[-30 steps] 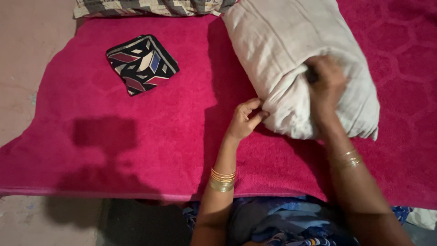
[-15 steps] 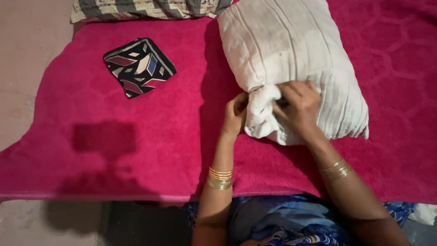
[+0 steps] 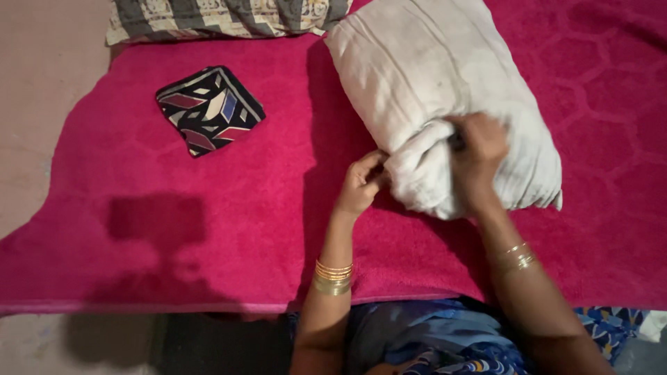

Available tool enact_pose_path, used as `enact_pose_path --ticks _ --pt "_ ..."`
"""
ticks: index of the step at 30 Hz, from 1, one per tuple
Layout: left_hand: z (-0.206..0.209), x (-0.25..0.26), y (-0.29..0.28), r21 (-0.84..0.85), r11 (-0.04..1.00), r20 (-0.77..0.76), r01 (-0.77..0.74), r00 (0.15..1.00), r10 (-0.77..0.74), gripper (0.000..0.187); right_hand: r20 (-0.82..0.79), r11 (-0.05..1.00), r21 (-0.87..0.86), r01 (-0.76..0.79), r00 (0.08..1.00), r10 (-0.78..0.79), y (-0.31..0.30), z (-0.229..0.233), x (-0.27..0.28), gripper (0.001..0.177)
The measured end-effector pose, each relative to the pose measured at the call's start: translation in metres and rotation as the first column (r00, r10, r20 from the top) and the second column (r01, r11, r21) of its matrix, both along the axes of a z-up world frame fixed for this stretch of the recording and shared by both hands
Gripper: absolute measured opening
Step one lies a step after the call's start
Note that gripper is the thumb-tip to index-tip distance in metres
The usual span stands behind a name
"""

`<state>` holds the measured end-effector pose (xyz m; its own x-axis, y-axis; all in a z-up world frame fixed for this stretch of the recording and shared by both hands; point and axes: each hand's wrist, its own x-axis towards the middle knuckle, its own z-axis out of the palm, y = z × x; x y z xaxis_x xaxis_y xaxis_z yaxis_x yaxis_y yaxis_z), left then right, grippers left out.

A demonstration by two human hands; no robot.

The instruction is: The person is fluffing a white pillow on a bed with a pink sheet. They repeatedly squeeze, twist, and pat the pillow to distribute the filling evenly.

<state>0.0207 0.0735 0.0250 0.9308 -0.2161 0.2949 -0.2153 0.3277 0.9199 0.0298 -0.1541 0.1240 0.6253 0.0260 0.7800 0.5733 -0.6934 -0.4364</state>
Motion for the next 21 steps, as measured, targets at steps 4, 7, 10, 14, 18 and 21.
enact_pose_path --ticks 4,7,10,14,18,21 --pt "0.006 -0.004 -0.012 -0.047 0.987 -0.056 -0.151 0.987 0.148 0.019 -0.191 0.959 0.283 0.008 0.980 0.049 -0.005 0.003 -0.004 0.027" --pt "0.004 0.000 -0.014 -0.010 0.976 -0.256 -0.219 0.944 0.210 0.017 -0.134 0.936 0.010 -0.352 0.927 0.350 0.002 0.005 -0.018 0.042" --pt "-0.004 0.009 -0.010 0.036 0.990 -0.081 -0.140 0.987 0.142 0.007 -0.048 0.947 -0.174 -0.269 0.963 0.265 0.016 0.003 -0.026 0.041" --pt "0.003 -0.001 -0.005 -0.022 0.999 -0.074 -0.032 0.997 0.031 0.013 -0.037 0.999 -0.041 -0.022 0.999 0.020 0.007 0.002 -0.024 0.031" --pt "0.025 -0.006 -0.007 0.060 0.992 0.077 -0.112 0.991 0.108 0.025 -0.137 0.973 0.231 -0.026 0.989 0.059 -0.008 0.007 -0.025 0.024" --pt "0.026 -0.005 -0.021 0.205 0.958 0.003 -0.199 0.979 0.202 0.028 -0.223 0.927 0.085 -0.366 0.899 0.376 0.010 0.000 -0.031 0.028"
